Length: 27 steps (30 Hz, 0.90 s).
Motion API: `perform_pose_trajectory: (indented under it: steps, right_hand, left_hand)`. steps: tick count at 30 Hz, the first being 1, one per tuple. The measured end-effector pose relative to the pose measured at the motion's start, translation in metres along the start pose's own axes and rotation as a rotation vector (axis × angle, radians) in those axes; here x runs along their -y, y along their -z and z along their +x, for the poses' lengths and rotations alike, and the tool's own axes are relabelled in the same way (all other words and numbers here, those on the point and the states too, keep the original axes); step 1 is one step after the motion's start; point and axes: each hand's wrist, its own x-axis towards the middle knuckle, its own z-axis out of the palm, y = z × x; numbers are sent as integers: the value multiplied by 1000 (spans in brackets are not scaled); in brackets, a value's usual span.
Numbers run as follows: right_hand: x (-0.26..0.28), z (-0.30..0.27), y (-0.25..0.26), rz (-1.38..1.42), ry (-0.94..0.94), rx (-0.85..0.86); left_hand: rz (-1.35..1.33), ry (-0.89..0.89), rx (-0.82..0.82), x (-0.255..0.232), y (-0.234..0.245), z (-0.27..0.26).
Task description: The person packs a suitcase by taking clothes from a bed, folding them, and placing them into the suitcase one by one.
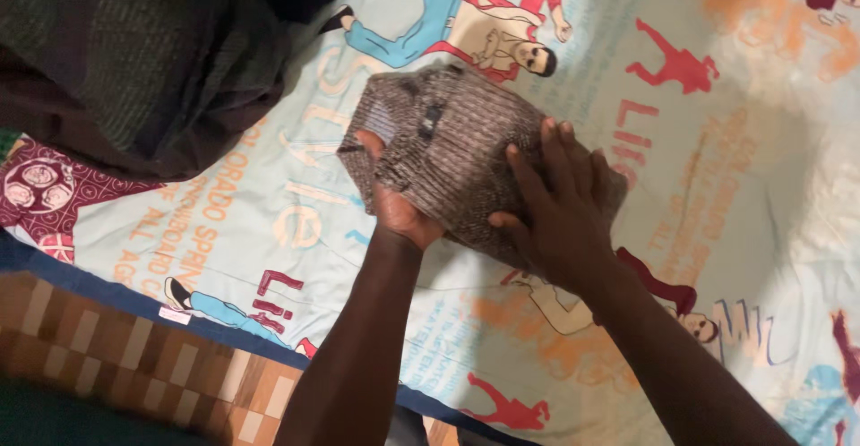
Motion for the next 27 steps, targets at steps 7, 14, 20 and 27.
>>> perform_pose_trajectory:
  steps: [7,14,20,27]
  right_hand:
    - [12,37,-70,-118,34,66]
    - [16,64,-100,-152,-16,55]
    - [15,63,-108,-142,-59,100]
    - [1,61,-114,-51,-53,44]
  left_hand:
    - [54,-124,2,-47,6,4]
    - [475,-161,-143,-93,52,-6]
    - [629,-226,-616,-93,132,-26]
    - [871,30,-424,-94,94,-10]
